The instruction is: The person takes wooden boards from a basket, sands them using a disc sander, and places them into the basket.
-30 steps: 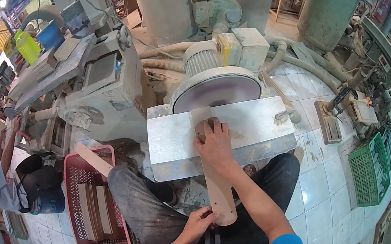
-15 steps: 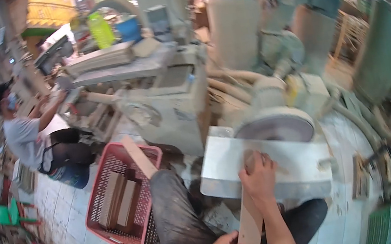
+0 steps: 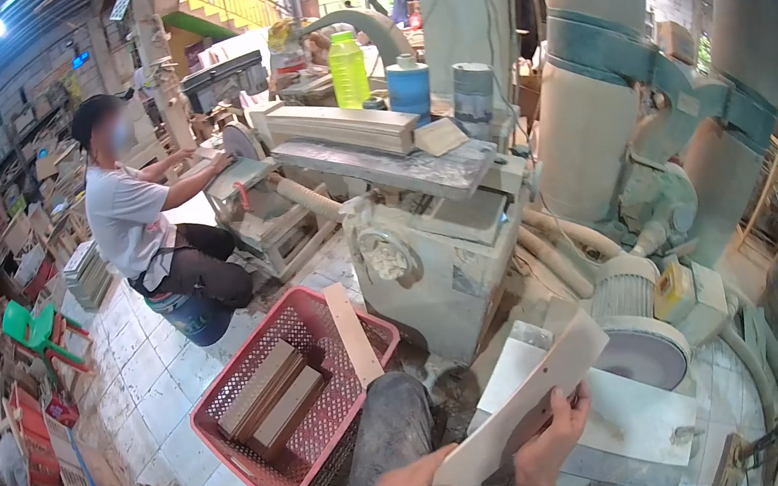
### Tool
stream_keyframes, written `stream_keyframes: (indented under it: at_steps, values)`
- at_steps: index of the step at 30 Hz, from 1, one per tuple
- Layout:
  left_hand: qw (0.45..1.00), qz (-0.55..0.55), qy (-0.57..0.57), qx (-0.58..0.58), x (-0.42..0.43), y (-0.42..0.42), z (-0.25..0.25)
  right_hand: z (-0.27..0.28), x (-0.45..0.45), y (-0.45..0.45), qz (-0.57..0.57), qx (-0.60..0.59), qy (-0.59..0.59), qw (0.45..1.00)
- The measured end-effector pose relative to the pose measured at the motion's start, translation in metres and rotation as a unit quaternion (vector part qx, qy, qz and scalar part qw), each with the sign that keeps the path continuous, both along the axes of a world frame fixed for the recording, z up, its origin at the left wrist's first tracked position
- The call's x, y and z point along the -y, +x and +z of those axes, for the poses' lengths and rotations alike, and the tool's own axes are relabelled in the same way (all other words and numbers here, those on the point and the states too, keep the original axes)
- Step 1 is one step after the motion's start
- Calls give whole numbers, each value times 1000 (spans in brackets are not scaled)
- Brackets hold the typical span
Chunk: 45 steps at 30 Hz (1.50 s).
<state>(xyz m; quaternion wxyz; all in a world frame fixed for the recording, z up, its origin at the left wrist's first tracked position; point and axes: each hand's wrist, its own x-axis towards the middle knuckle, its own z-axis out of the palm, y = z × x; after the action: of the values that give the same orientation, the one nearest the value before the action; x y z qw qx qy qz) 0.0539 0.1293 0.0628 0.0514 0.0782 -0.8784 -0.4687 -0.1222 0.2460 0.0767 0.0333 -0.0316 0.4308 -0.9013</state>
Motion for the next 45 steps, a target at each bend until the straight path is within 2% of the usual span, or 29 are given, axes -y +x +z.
stream_keyframes:
  at_steps: [1,3,4,6,8,9,11,12,13,15,17,19,20,22,23,25,26,28,33,36,38,39,41,45]
  values:
    - [994,10,-107,27,12,-3,3,4,12,11,-19,1,-3,1000]
    - [988,12,-146,45,27,-7,27,2,33,28,-36,1,-7,999]
    - [988,15,-146,44,28,-7,25,-7,42,34,-19,9,-12,1000]
    - [980,93,-158,-81,29,-8,16,-13,57,53,-6,16,-20,1000]
    - [972,118,-184,-89,36,-8,4,-12,71,69,50,102,-99,989]
    - [963,144,-207,-92,39,-6,-2,-13,75,74,50,101,-100,989]
    - [966,159,-192,-72,48,3,-10,-15,81,80,177,54,-60,981]
    - [972,164,-160,-52,56,8,-15,-17,80,79,178,53,-61,981]
    - [976,171,-129,-31,63,12,-21,-19,78,75,190,8,11,982]
    - [971,188,-144,-31,77,22,-35,-28,68,67,211,-81,155,962]
    - [959,238,-145,-60,88,30,-45,-49,57,44,190,-133,231,945]
    - [949,275,-143,-51,94,38,-43,-57,46,16,119,-204,375,896]
    - [946,301,-124,-6,100,42,-48,-69,39,1,123,-206,373,897]
    - [928,352,-111,52,107,49,-56,-102,28,-29,52,-264,498,824]
    - [928,352,-114,50,111,52,-62,-115,23,-38,51,-265,495,826]
    - [917,375,-137,7,119,54,-72,-133,17,-52,56,-214,451,864]
    - [918,380,-111,-16,119,52,-60,-128,18,-51,56,-214,450,865]
    - [916,386,-105,-30,124,45,-57,-120,19,-45,-4,-316,477,820]
    - [912,393,-99,-64,138,10,-10,-117,18,-43,-15,-339,489,804]
    - [906,397,-149,1,159,-8,-16,-115,15,-39,0,-330,489,808]
    - [898,399,-155,98,177,-23,-36,-116,17,-43,4,-328,486,810]
    - [898,401,-153,98,187,-29,-53,-117,18,-44,-6,-341,479,809]
    - [887,400,-146,177,197,-32,-98,-116,12,-41,-9,-352,478,805]
    - [877,354,-168,278,199,-38,-160,-113,16,-43,4,-315,470,825]
